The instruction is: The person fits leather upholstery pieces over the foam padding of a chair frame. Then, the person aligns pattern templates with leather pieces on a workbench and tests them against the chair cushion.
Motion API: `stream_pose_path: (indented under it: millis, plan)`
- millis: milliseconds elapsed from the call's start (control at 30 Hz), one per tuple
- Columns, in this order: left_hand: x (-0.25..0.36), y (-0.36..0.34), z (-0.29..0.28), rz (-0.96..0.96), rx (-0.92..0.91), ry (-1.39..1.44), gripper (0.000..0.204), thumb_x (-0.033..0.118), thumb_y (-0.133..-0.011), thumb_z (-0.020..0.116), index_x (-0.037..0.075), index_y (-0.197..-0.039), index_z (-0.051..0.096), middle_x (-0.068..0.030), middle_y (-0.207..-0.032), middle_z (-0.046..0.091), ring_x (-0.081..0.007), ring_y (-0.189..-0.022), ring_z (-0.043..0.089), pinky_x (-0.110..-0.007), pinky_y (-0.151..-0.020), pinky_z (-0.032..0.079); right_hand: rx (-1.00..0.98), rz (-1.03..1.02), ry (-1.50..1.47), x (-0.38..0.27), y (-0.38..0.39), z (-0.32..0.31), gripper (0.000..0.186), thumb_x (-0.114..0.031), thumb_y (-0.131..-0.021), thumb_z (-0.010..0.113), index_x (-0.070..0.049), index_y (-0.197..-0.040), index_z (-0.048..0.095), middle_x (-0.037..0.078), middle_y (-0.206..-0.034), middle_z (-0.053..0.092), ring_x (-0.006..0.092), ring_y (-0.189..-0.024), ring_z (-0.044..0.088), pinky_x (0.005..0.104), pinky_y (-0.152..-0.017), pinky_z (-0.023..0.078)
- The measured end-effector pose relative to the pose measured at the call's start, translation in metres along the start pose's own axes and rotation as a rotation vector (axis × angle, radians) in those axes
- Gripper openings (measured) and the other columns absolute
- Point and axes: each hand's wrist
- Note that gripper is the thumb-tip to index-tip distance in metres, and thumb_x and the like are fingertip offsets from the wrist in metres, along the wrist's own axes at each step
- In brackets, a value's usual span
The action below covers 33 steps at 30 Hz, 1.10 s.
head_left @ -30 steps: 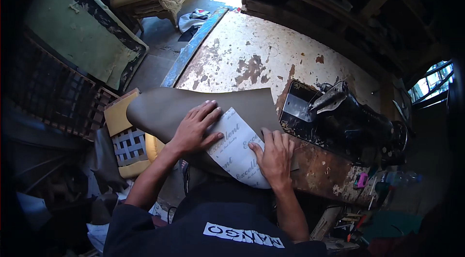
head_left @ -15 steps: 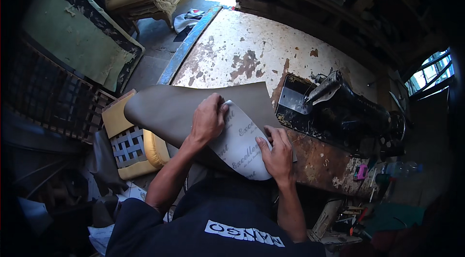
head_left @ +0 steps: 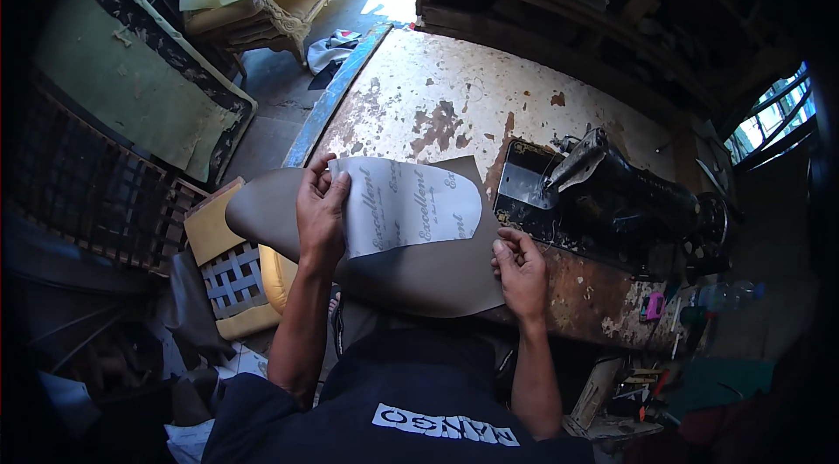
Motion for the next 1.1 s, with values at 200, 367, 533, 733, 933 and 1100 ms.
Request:
stream_pose_path:
  millis: [200, 367, 533, 733, 933, 1100]
  plan:
    - [0.02, 0.061, 0.038, -0.144, -0.273, 0.51, 0.025, 0.0, -0.094, 0.059, 0.002, -0.117, 0.048, -0.0104, -0.103, 0.064, -0.0138, -0.092, 0.065, -0.029, -0.085, 0.054, -0.452, 0.411, -0.345, -0.034, 0.014, 0.016, 0.062, -0.046, -0.103, 0.05, 0.002, -0.142, 0.042, 0.014, -0.113, 0.066, 0.0142, -0.095, 0.066, 0.0254, -0.078, 0.055]
    - [0.014, 0.113, 0.034, -0.513, -0.736, 0.419, 0.045, 0.001, -0.081, 0.066, -0.003, -0.125, 0.055, -0.0124, -0.116, 0.065, -0.0197, -0.106, 0.063, -0.033, -0.093, 0.049, -0.383, 0.274, -0.724, -0.032, 0.006, 0.028, 0.065, -0.037, -0.104, 0.053, -0.002, -0.151, 0.027, 0.015, -0.125, 0.062, 0.0182, -0.111, 0.063, 0.0283, -0.097, 0.049]
    - [-0.014, 0.121, -0.004, -0.204, -1.112, -0.361, 0.055, 0.006, -0.079, 0.073, 0.002, -0.132, 0.057, -0.0168, -0.13, 0.061, -0.0291, -0.121, 0.057, -0.041, -0.105, 0.043, -0.547, 0.312, -0.691, -0.041, -0.01, -0.009, 0.055, -0.011, -0.093, 0.07, 0.0, -0.141, 0.045, 0.013, -0.123, 0.064, 0.015, -0.109, 0.063, 0.0281, -0.093, 0.052]
    - [-0.001, 0.103, 0.007, -0.225, -1.021, -0.582, 0.037, 0.008, -0.09, 0.061, -0.002, -0.125, 0.057, -0.0241, -0.116, 0.064, -0.0376, -0.109, 0.062, -0.042, -0.098, 0.048, -0.356, 0.24, -0.257, 0.006, -0.037, -0.007, 0.034, -0.003, -0.09, 0.071, 0.001, -0.123, 0.063, 0.005, -0.102, 0.067, 0.0098, -0.091, 0.063, 0.0238, -0.083, 0.052]
    - [0.003, 0.069, -0.037, 0.227, -0.048, -1.146, 0.035, 0.023, -0.096, 0.058, 0.002, -0.125, 0.062, -0.018, -0.129, 0.062, -0.0309, -0.126, 0.054, -0.045, -0.108, 0.038, -0.245, 0.099, -0.072, 0.002, -0.023, -0.011, 0.032, -0.002, -0.093, 0.062, 0.006, -0.124, 0.063, 0.01, -0.114, 0.066, 0.014, -0.103, 0.061, 0.0271, -0.093, 0.048]
    - [-0.043, 0.034, -0.052, 0.175, 0.077, -1.567, 0.068, 0.051, -0.101, 0.039, 0.008, -0.153, 0.035, -0.0212, -0.162, 0.022, -0.0398, -0.152, 0.012, -0.064, -0.118, 0.001, -0.282, 0.067, 0.101, 0.008, -0.019, -0.011, 0.032, -0.001, -0.093, 0.054, 0.007, -0.122, 0.062, 0.013, -0.116, 0.066, 0.0172, -0.105, 0.06, 0.0296, -0.095, 0.047]
Point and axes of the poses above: each hand's wrist, its own y-axis away from the middle knuckle, its own z-axis out of the palm, x = y × z
